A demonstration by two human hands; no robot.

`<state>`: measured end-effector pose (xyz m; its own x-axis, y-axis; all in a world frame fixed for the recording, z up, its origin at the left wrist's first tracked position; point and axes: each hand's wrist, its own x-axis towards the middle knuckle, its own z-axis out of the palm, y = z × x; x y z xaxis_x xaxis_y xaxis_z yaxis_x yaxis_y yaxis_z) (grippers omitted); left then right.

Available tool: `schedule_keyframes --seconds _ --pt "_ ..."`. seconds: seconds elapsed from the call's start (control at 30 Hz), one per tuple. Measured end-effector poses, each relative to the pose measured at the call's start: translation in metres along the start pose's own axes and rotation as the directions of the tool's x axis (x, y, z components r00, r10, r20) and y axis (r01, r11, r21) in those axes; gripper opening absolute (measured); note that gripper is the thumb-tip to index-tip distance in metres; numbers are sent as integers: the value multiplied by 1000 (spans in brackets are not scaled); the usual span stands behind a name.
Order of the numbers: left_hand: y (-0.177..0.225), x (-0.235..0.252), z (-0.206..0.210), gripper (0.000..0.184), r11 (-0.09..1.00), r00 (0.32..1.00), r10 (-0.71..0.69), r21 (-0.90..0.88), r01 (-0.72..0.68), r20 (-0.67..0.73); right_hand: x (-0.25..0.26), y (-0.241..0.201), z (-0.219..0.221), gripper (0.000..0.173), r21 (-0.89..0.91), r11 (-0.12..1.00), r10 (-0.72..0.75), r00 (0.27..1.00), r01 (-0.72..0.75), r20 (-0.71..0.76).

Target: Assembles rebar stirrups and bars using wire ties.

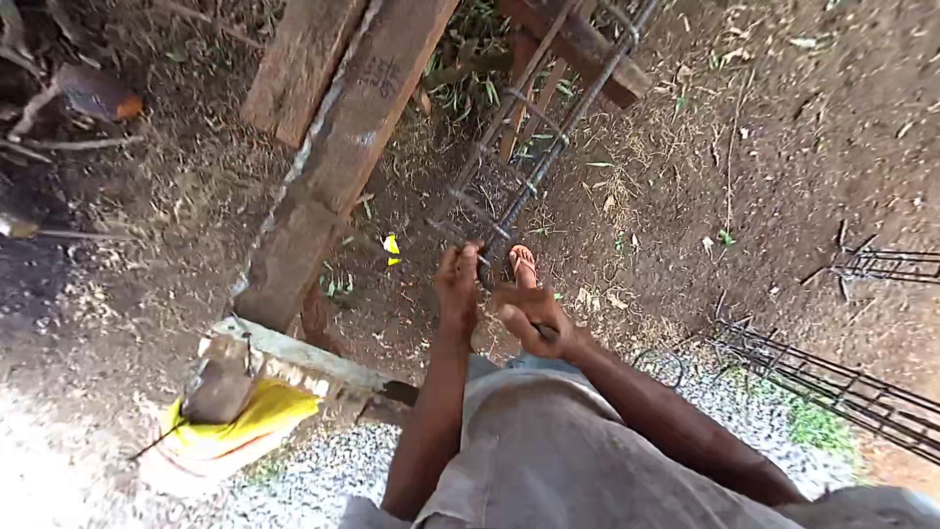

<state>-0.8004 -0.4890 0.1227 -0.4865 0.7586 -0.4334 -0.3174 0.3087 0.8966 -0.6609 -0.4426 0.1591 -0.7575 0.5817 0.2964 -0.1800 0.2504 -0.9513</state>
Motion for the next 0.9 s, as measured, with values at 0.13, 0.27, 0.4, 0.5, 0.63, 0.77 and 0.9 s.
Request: schedule_keyframes --seconds 0.13,0.27,0.4,0.5,0.63,0.77,0.9 --pt "2 -10 -11 29 1000 998 11 17 -12 54 16 -8 1 43 -57 998 17 997 -12 78" --pt "-7 -15 -23 36 994 994 47 -102 -37 97 36 -22 3 41 -104 984 153 986 -146 62" --pt "-16 -31 -21 55 984 997 62 -170 -52 52 56 -16 9 38 -171 976 159 981 -138 115" --pt "-7 -15 -21 38 992 995 32 -123 -20 95 4 10 -14 48 -87 995 -29 974 50 226" --pt "-4 -10 3 27 992 999 32 -124 -36 -36 -23 13 -22 46 -80 993 -67 977 85 202" --pt "-8 -16 17 32 972 993 75 -217 -93 -90 48 -11 -5 35 -201 980 23 986 11 168" --pt "-14 -5 17 28 970 989 80 -217 -107 -127 4 5 -16 45 -86 996 4 976 15 217"
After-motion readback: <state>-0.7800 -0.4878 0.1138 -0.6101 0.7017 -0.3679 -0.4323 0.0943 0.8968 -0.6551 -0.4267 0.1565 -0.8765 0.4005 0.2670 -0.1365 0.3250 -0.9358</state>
